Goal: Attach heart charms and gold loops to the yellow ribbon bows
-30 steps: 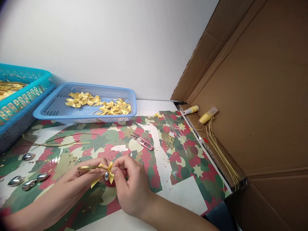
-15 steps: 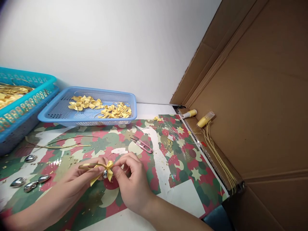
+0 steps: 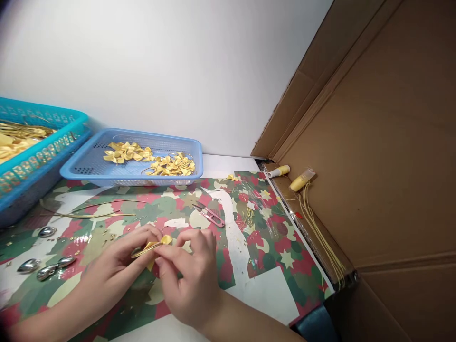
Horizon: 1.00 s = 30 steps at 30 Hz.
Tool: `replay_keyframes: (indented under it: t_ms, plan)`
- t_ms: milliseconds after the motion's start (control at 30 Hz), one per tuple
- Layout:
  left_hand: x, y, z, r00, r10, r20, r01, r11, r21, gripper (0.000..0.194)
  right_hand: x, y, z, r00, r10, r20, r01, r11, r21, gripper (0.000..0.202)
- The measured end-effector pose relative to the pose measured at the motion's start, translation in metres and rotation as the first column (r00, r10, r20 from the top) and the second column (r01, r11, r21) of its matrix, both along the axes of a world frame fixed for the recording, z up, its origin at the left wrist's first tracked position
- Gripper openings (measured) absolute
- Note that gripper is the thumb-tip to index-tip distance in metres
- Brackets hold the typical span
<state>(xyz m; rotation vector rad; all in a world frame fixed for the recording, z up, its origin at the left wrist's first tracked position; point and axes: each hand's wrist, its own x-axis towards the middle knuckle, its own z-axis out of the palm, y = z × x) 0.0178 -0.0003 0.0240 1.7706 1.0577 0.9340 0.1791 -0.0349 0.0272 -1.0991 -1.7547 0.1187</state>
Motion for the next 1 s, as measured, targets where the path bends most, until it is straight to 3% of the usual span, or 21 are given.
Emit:
replay_keyframes:
  t_ms: [167,467,633,800,900,1000]
  plan:
    - [0.001,-0.003,-0.002,0.996,-0.028,-0.085,0.039,0.990,0.133,0.025,-0.001,0.005,-0.005,0.996,-0.078,0.043,0.081,0.995,-0.054,0.013]
    - [0.001,-0.001,-0.005,0.991,-0.053,-0.122,0.075,0.980,0.183,0.027,-0.002,0.007,-0.005,0.991,-0.095,0.090,0.099,0.994,-0.039,0.012]
    - [0.004,0.001,0.000,0.993,-0.056,-0.106,0.074,0.981,0.180,0.025,-0.001,0.006,-0.004,0.998,-0.044,-0.044,0.045,0.999,0.020,0.016]
    - [0.002,0.009,-0.001,0.997,-0.079,-0.003,0.079,0.997,-0.002,0.030,0.001,0.004,0.000,0.987,0.046,-0.153,-0.043,0.999,0.020,0.017]
    - [-0.001,0.016,-0.003,0.984,-0.124,0.125,0.145,0.973,-0.178,0.031,0.008,0.008,0.002,0.958,0.141,-0.251,-0.167,0.982,-0.087,0.016]
    - [-0.003,0.019,-0.006,0.965,-0.065,0.256,0.151,0.931,-0.333,0.024,0.016,0.015,0.001,0.908,0.100,-0.408,-0.213,0.946,-0.243,0.019]
